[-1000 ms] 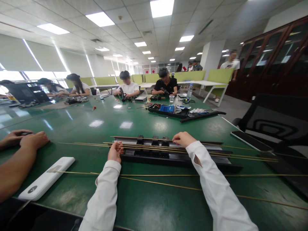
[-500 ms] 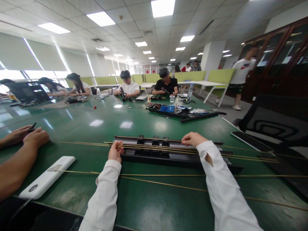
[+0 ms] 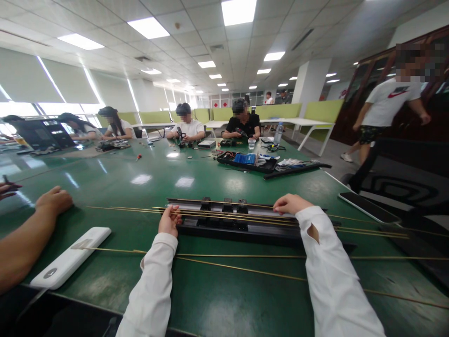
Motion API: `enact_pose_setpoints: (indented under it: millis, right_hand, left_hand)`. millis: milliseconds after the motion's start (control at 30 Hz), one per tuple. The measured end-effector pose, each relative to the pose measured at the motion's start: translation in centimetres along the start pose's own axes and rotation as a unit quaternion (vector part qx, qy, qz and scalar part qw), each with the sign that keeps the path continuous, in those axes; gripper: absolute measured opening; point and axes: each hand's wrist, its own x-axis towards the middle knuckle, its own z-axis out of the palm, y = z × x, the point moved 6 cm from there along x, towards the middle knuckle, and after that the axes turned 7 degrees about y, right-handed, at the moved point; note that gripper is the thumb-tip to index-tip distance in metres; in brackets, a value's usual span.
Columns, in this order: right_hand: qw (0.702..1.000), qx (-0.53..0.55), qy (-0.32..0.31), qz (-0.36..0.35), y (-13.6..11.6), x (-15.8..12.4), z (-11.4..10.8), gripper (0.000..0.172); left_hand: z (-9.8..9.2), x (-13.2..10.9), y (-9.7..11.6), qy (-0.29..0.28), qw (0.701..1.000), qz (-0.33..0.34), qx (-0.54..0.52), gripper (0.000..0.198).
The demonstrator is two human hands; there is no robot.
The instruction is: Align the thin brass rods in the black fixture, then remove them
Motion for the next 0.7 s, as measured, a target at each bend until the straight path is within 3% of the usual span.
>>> enact_pose_setpoints:
  millis: [433, 700]
  right_hand:
    - [1.000, -0.008, 0.003, -0.004, 0.8, -0.2, -0.4, 0.020]
    - [0.997, -0.014, 0.051, -0.059, -3.4, 0.2, 0.1, 0.021]
  left_hand:
    - [0.1, -0.1, 0.1, -0.003, 1.000, 0.001, 0.000, 0.014]
    - [-0.1, 0.0, -0.1, 0.002, 1.000, 0.003, 0.001, 0.014]
